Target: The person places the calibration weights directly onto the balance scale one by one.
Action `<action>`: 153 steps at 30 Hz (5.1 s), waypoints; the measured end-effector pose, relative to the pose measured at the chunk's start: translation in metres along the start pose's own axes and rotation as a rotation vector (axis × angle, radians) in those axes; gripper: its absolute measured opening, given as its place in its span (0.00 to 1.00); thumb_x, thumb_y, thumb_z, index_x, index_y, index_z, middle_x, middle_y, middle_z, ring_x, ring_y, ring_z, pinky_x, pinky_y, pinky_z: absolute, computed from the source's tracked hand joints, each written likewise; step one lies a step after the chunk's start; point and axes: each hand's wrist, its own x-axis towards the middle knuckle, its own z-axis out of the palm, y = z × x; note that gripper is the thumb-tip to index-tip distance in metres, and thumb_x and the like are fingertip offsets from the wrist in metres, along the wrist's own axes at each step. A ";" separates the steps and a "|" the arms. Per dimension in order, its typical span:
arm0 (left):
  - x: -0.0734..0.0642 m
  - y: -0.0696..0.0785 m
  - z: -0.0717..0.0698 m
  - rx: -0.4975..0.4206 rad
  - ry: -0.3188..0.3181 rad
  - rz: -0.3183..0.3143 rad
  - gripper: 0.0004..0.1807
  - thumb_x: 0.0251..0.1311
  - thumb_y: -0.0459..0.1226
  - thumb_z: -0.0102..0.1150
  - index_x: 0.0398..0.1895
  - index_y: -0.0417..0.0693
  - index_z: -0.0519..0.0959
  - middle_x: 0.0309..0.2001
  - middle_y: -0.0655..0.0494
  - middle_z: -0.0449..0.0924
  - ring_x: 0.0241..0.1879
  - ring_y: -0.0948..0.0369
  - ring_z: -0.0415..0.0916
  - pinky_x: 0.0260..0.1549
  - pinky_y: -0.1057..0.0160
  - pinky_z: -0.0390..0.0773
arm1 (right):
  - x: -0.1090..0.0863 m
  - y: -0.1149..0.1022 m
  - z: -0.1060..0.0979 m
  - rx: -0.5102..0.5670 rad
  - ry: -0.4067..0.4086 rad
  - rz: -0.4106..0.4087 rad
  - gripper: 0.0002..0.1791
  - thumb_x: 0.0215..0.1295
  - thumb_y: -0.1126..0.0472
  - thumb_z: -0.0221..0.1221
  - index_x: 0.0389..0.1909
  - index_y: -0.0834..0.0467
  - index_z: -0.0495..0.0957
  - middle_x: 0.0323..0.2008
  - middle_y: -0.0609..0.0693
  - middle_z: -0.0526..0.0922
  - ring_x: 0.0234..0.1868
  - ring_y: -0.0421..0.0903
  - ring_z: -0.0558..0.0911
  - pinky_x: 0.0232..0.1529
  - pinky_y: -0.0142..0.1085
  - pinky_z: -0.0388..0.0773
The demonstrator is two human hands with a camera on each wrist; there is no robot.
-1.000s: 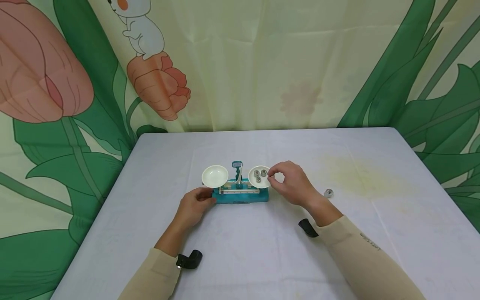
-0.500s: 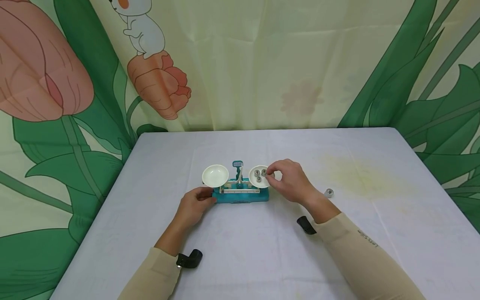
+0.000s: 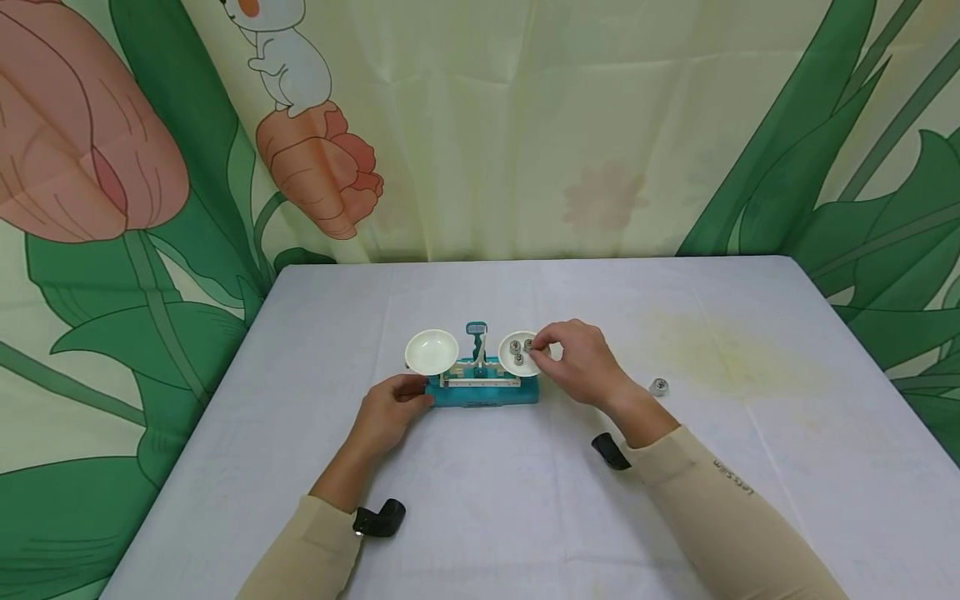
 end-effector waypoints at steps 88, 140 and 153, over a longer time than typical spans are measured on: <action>0.001 0.010 0.012 0.032 0.010 0.019 0.20 0.63 0.37 0.66 0.58 0.41 0.80 0.53 0.48 0.82 0.54 0.50 0.78 0.54 0.49 0.77 | -0.084 0.112 -0.065 -0.021 -0.144 0.400 0.23 0.67 0.59 0.63 0.59 0.65 0.74 0.52 0.64 0.80 0.54 0.63 0.75 0.52 0.59 0.73; 0.003 0.011 0.019 0.059 0.024 0.034 0.19 0.62 0.38 0.67 0.56 0.43 0.81 0.50 0.51 0.84 0.51 0.52 0.79 0.52 0.49 0.78 | -0.012 -0.025 -0.053 -0.003 -0.067 -0.107 0.09 0.65 0.64 0.63 0.45 0.59 0.84 0.42 0.50 0.86 0.47 0.51 0.82 0.48 0.49 0.79; 0.003 0.013 0.018 0.059 0.017 0.033 0.19 0.63 0.37 0.67 0.56 0.43 0.81 0.50 0.51 0.84 0.51 0.52 0.79 0.54 0.49 0.77 | 0.040 -0.074 -0.029 -0.059 -0.140 -0.281 0.09 0.65 0.61 0.63 0.45 0.56 0.84 0.43 0.47 0.86 0.50 0.50 0.78 0.48 0.45 0.76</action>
